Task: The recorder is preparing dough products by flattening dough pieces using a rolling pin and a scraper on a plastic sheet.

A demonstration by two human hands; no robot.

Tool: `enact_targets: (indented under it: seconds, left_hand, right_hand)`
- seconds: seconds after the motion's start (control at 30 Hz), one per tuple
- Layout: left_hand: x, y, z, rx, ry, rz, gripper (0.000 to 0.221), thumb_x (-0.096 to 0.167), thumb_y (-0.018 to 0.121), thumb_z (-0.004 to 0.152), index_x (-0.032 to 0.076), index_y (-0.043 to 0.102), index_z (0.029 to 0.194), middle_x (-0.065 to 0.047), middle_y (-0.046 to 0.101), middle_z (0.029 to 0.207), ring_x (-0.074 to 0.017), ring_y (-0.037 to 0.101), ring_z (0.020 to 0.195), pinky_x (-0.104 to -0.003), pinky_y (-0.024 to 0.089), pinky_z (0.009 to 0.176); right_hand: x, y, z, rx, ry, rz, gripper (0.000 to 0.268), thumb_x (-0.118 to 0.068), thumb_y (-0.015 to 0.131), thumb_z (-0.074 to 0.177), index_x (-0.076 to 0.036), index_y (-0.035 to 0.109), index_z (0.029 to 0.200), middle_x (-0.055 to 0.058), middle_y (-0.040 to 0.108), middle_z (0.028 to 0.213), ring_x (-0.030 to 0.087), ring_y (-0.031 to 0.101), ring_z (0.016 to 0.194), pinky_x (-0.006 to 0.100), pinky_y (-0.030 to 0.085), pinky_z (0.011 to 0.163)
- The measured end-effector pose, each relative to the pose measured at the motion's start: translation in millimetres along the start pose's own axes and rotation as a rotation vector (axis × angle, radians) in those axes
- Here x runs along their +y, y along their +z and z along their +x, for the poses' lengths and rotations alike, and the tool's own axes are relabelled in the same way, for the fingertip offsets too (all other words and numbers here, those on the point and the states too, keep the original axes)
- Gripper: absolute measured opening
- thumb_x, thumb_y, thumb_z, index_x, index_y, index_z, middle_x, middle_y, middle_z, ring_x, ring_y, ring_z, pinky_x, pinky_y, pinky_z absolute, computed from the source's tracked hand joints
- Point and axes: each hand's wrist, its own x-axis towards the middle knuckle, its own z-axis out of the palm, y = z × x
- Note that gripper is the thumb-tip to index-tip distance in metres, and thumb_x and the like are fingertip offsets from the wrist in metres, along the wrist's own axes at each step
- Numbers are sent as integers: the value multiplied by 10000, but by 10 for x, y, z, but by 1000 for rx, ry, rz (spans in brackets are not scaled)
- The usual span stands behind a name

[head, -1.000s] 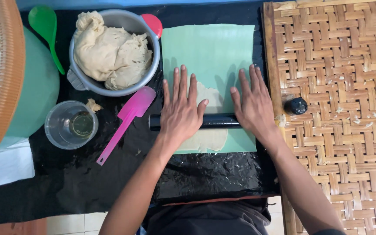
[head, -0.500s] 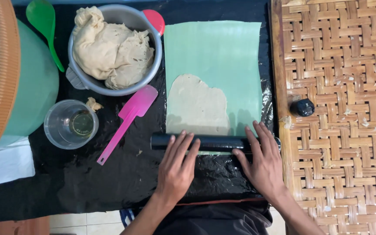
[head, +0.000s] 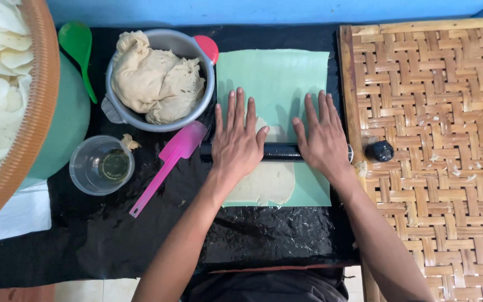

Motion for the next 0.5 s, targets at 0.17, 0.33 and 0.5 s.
enact_targets:
  seconds: [0.17,0.33,0.5]
  left_hand:
    - [111,-103,-290,-8,4,18,675,382,452,1061,-79,356,1544,-294,222,1657,-409,193,1568,-604,122,1255]
    - [169,-487,-854,45,28,-166,622,288,533,1034,-124,423,1487,-338,308,1612,-451,278,1516,-557,209,1234]
    - [-296,-886,-1141,302,-501,18,370,96,632,951,-14,625,1305,-200,626,1250,-396,580,1144,-487,478,969]
  right_hand:
    - [-119,-55,-274,-6,-27,-60,625,-399,456,1081,17,437,1548,355,381,1572,480,335,1493,524,266,1226]
    - [-275,-158,-729,-16,-81,-95,640,-408,468,1037,-8,448,1535,316,408,1558,456,339,1497,540,268,1227]
    - [-323,-192,-760,-25,-35,-16,663,-404,512,1018,29,442,1516,341,370,1564,484,323,1482,560,289,1192]
